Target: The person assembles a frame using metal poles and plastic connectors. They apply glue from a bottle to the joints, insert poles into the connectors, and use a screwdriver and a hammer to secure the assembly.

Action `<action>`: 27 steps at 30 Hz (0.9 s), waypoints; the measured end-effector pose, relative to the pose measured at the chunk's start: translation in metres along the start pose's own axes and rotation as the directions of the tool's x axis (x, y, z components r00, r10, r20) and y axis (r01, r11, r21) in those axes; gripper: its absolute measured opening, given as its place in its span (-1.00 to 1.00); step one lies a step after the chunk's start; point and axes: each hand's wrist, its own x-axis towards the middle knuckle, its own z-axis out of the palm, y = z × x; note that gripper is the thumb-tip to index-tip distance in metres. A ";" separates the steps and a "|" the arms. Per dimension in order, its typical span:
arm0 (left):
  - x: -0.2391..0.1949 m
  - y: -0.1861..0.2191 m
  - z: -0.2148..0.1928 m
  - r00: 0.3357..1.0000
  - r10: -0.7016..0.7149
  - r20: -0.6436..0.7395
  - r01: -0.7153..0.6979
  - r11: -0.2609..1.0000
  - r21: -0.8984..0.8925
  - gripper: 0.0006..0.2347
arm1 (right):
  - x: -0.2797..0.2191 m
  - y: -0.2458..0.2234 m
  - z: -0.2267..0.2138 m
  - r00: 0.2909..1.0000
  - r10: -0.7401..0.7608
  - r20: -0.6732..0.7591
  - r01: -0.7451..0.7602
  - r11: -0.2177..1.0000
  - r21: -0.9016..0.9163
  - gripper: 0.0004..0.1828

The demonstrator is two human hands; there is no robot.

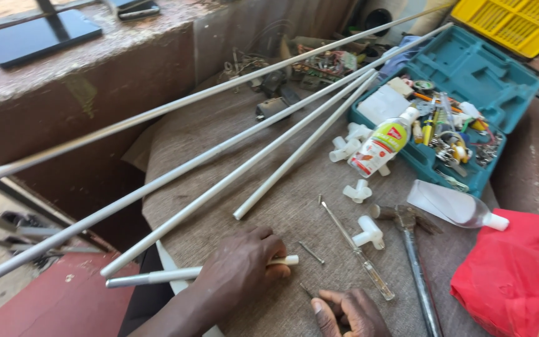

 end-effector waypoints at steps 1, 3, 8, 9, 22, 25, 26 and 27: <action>-0.002 0.001 -0.002 1.000 -0.012 -0.005 0.012 1.000 -0.002 -0.79 | 0.002 -0.002 0.000 1.000 -0.007 0.011 0.007 1.000 0.003 -0.78; -0.002 0.004 -0.006 0.999 0.037 0.020 -0.038 0.999 0.033 -0.80 | 0.006 -0.005 0.000 0.996 0.074 0.040 -0.070 0.992 -0.106 -0.77; -0.005 0.005 -0.013 0.998 0.068 0.014 -0.068 0.998 -0.008 -0.84 | 0.010 -0.033 0.002 0.999 -0.036 -0.024 0.033 0.993 -0.112 -0.78; -0.005 0.004 -0.012 0.995 0.095 -0.039 -0.096 0.995 -0.016 -0.86 | 0.011 -0.038 0.004 0.996 -0.078 -0.046 0.073 0.991 -0.110 -0.74; -0.005 0.002 -0.016 0.996 0.079 -0.034 -0.081 0.993 -0.081 -0.87 | 0.028 -0.032 0.030 0.873 -0.488 0.004 0.472 0.842 -0.260 -0.91; -0.004 0.005 -0.021 0.999 0.051 0.007 -0.050 0.993 -0.104 -0.88 | 0.024 -0.042 0.021 0.921 -0.389 0.026 0.388 0.909 -0.151 -0.90; -0.004 0.006 -0.022 0.998 0.046 0.031 -0.042 0.994 -0.099 -0.88 | 0.021 -0.047 0.015 0.958 -0.288 -0.017 0.284 0.953 -0.105 -0.88; -0.006 0.006 -0.025 0.998 0.033 0.054 -0.028 0.995 -0.092 -0.87 | 0.018 -0.054 0.010 0.982 -0.183 -0.050 0.181 0.982 -0.048 -0.87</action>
